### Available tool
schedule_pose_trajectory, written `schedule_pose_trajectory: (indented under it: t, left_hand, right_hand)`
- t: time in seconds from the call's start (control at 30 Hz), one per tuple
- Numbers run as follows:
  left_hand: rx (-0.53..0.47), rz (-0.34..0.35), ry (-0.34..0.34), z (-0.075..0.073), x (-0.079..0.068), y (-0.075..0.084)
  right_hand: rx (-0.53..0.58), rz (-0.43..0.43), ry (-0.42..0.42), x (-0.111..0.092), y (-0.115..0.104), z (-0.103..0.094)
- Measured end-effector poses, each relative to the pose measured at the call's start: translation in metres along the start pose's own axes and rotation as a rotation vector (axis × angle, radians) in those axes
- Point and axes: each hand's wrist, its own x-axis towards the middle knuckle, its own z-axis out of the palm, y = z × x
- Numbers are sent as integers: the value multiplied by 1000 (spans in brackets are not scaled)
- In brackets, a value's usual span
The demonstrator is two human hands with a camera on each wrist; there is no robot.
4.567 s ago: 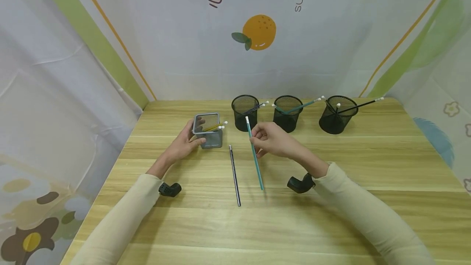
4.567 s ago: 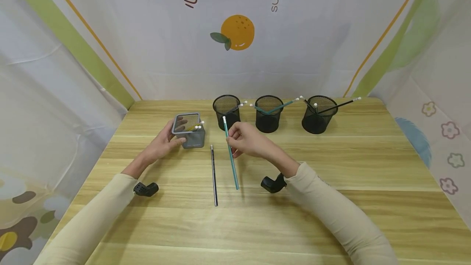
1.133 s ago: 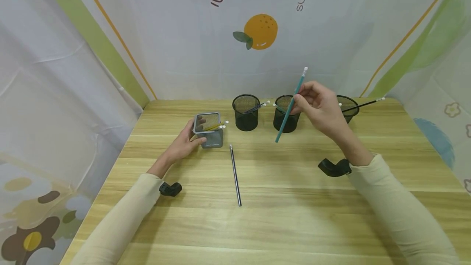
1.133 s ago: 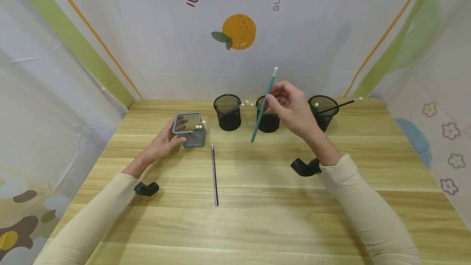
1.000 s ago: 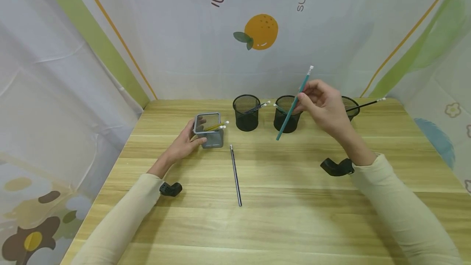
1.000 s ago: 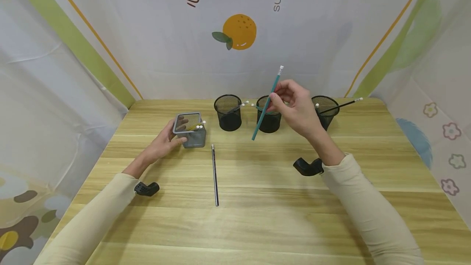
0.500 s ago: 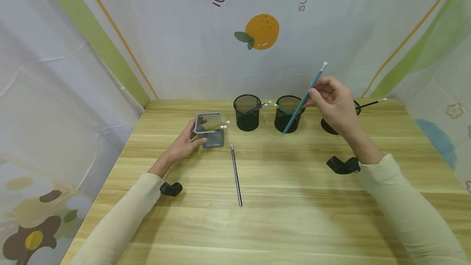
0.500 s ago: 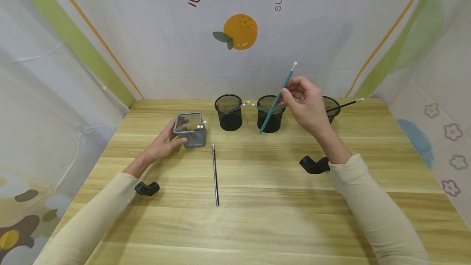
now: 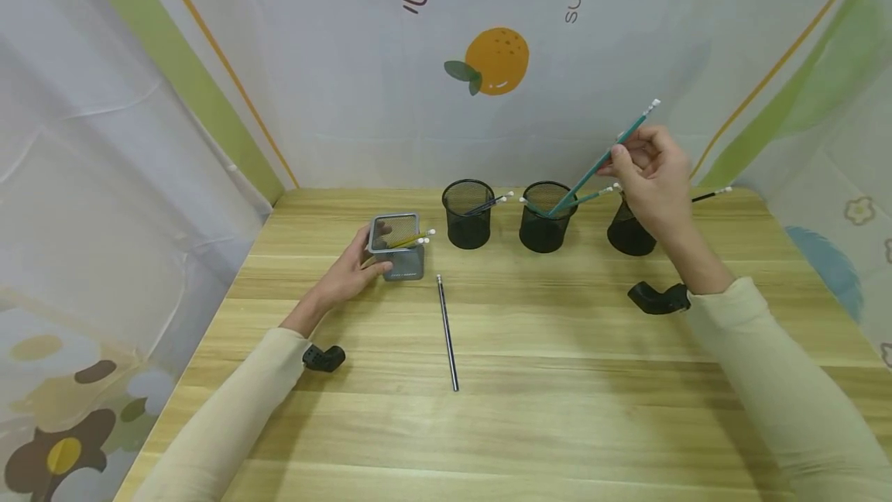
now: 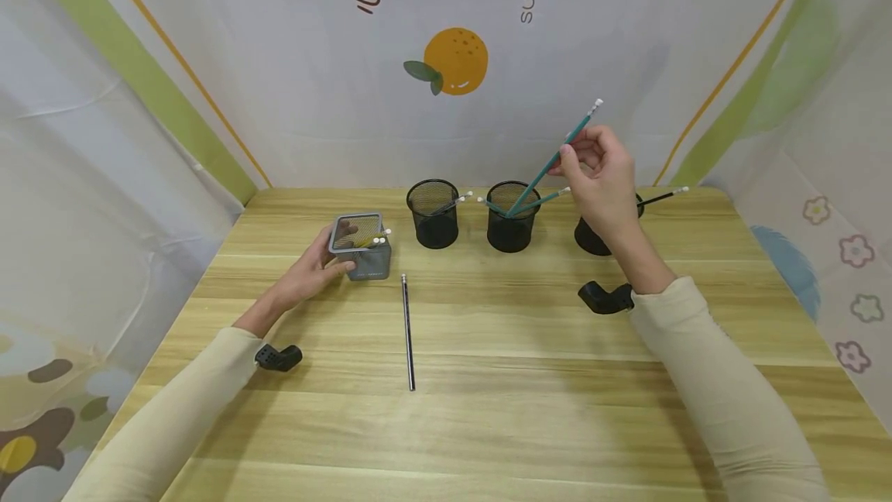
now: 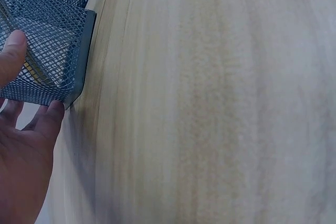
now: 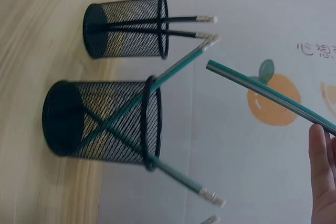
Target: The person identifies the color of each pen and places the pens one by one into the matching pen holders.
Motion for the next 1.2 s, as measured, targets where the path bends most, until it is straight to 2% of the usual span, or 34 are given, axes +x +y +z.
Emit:
schedule_pose_trajectory:
  t: [0.17,0.23,0.4,0.57,0.93,1.2]
  left_hand:
    - [-3,-8,1,0,-1,0]
    - [-4,-6,0,0,-1,0]
    - [1,1,-1,-1,0,-2]
    - [-4,5,-2,-1,1,-2]
    - [-3,5,-8,1,0,0]
    - [-3,-2,-5,1,0,1]
  right_hand:
    - [-108,-21,-14,-2,5,-2]
    - [-202,-36,-42,-6,9,-3]
    - [-430,-140,-117,-15,21,0]
    - [-538,-229,-167,-21,28,4]
    - [-653,-127,-247,-40,49,8]
    - [-700,-54,-305,-49,52,11]
